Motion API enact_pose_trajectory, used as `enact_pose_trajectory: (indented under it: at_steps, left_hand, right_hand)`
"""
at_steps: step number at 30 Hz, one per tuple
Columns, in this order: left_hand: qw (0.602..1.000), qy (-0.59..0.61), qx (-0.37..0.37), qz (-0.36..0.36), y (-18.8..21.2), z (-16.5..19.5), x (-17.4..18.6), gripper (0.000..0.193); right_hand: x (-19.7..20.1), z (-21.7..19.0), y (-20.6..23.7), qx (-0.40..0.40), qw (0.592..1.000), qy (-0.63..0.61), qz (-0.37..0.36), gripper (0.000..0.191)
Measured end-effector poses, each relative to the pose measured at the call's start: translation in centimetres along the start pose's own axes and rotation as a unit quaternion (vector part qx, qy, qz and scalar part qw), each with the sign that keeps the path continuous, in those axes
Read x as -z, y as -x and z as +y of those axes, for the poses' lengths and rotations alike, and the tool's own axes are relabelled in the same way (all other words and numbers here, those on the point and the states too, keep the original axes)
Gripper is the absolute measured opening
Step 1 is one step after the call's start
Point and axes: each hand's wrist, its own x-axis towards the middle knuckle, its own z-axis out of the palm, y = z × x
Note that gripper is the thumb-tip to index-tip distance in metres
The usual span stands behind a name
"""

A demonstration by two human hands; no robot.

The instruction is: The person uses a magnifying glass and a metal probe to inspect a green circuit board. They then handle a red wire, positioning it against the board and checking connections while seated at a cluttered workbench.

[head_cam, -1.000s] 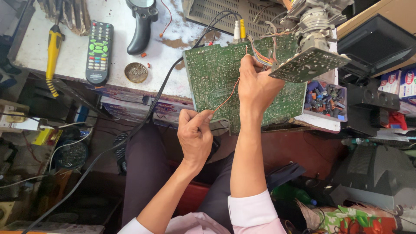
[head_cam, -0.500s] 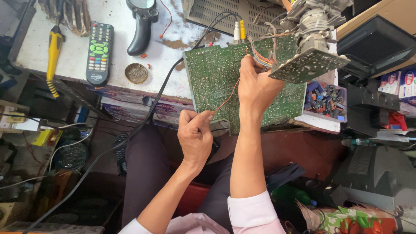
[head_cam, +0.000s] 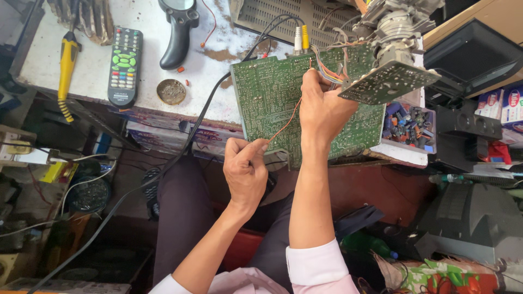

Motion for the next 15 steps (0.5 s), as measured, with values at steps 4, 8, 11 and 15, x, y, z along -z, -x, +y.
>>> enact_pose_trajectory:
  at_steps: [4,8,11,15]
  left_hand:
    - [1.0,0.0,0.002,-0.002,0.03,0.03,0.02,0.015]
    - [1.0,-0.002,0.001,-0.002,0.01,0.03,0.08,0.015]
    - [1.0,0.0,0.0,-0.002,-0.01,0.06,0.07,0.015]
    - [1.0,0.001,0.003,-0.001,-0.07,0.11,0.05,0.015]
  right_hand:
    - [-0.01,0.15,-0.01,-0.025,1.0,-0.007,0.004,0.018]
    - [0.0,0.18,-0.05,-0.023,1.0,0.007,0.002,0.018]
    - [-0.02,0.06,-0.07,-0.018,1.0,0.003,-0.001,0.018]
    - [-0.15,-0.18,0.0,-0.031,0.999,0.017,0.009,0.017]
